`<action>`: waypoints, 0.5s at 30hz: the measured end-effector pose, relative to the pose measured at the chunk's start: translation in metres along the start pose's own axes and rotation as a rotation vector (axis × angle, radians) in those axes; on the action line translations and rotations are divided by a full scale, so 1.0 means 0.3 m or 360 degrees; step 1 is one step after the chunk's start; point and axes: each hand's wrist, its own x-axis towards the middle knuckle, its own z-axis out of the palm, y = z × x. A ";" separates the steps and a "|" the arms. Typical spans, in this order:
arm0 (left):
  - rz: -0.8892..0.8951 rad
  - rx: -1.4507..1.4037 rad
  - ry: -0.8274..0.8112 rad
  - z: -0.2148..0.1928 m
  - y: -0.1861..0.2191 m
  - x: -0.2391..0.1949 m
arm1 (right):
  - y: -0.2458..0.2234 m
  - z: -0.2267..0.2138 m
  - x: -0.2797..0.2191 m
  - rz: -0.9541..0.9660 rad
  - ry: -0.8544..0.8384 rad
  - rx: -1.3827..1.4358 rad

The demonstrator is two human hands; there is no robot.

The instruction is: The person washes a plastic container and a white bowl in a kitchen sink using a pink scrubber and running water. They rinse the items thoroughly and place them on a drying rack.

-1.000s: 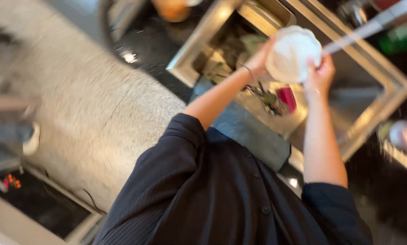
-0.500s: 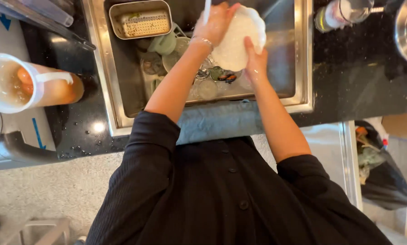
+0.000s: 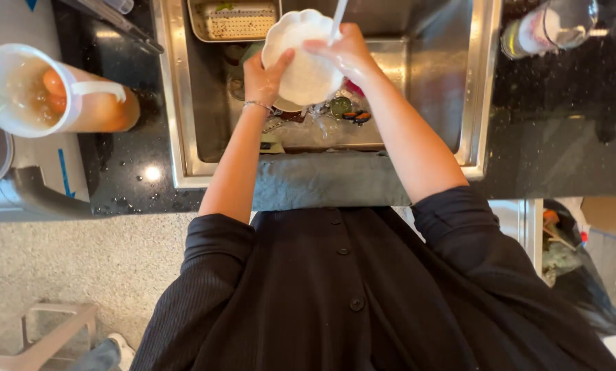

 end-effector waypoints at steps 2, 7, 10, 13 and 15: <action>0.0192 0.0132 0.0347 -0.023 -0.019 -0.028 | -0.009 0.056 0.037 -0.0248 -0.0124 -0.0441; -0.0073 0.0326 0.0605 -0.060 -0.106 0.003 | -0.035 0.085 0.039 -0.0415 0.0027 -0.0847; -0.0285 -0.0157 0.0345 -0.041 -0.091 0.044 | -0.059 0.044 -0.084 -0.0388 0.0057 -0.0631; -0.0615 -0.0855 -0.0120 0.016 -0.083 0.161 | -0.031 -0.011 -0.201 -0.0891 0.0423 -0.0988; -0.0856 -0.1090 -0.0395 0.070 -0.111 0.254 | 0.028 -0.049 -0.258 -0.1414 0.0767 -0.1475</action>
